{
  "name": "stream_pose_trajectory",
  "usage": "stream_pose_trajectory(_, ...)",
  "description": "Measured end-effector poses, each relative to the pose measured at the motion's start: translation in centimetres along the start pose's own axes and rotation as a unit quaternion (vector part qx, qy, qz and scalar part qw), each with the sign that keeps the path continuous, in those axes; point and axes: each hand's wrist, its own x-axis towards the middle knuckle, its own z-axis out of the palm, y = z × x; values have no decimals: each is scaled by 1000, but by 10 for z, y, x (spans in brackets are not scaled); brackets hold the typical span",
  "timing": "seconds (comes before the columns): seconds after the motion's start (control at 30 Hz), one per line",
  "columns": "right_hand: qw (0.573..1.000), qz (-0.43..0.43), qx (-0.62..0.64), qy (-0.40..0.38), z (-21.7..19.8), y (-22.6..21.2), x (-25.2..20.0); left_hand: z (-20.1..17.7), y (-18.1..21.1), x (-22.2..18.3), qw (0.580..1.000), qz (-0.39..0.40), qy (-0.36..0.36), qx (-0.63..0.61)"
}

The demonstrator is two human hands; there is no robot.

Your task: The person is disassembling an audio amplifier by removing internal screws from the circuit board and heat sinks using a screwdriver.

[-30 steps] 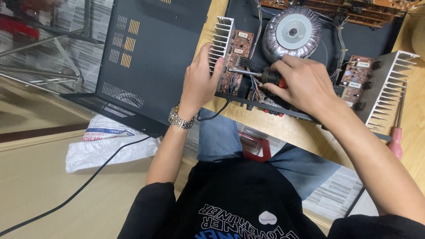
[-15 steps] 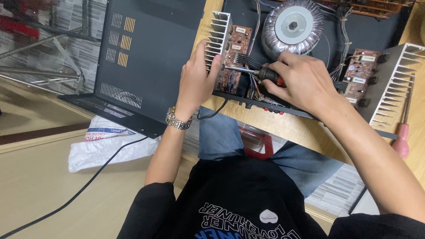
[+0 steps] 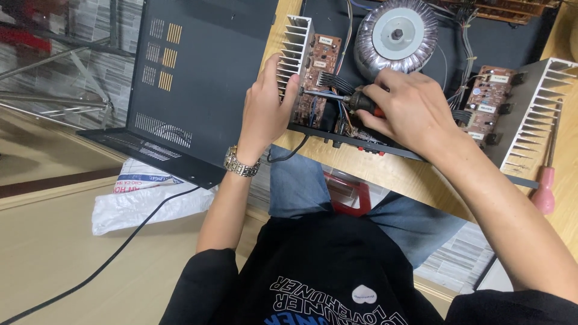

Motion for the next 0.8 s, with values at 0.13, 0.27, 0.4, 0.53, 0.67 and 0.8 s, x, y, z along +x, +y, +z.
stream_pose_trajectory(0.13, 1000, -6, -17, 4, -1, 0, 0, 0, 0, -1, 1000, -11, -11, 2)
stream_pose_trajectory(0.27, 999, -11, -29, 9, -1, -1, -1, 0, 1, 0, 1000, -1, -2, -3)
stream_pose_trajectory(0.4, 999, -10, -44, -7, -5, -3, 0, -1, 2, 0, 1000, -1, -2, -5)
stream_pose_trajectory(0.53, 999, -6, -47, -15, -7, -7, -1, 0, 0, -1, 1000, -17, -15, 4)
stream_pose_trajectory(0.67, 998, 0, -43, -34, -7, -8, -1, 1, -2, 0, 1000, 0, -2, 2)
stream_pose_trajectory(0.8, 998, 1, -46, -31, -7, -9, -2, 1, -2, 0, 1000, -2, -4, 3)
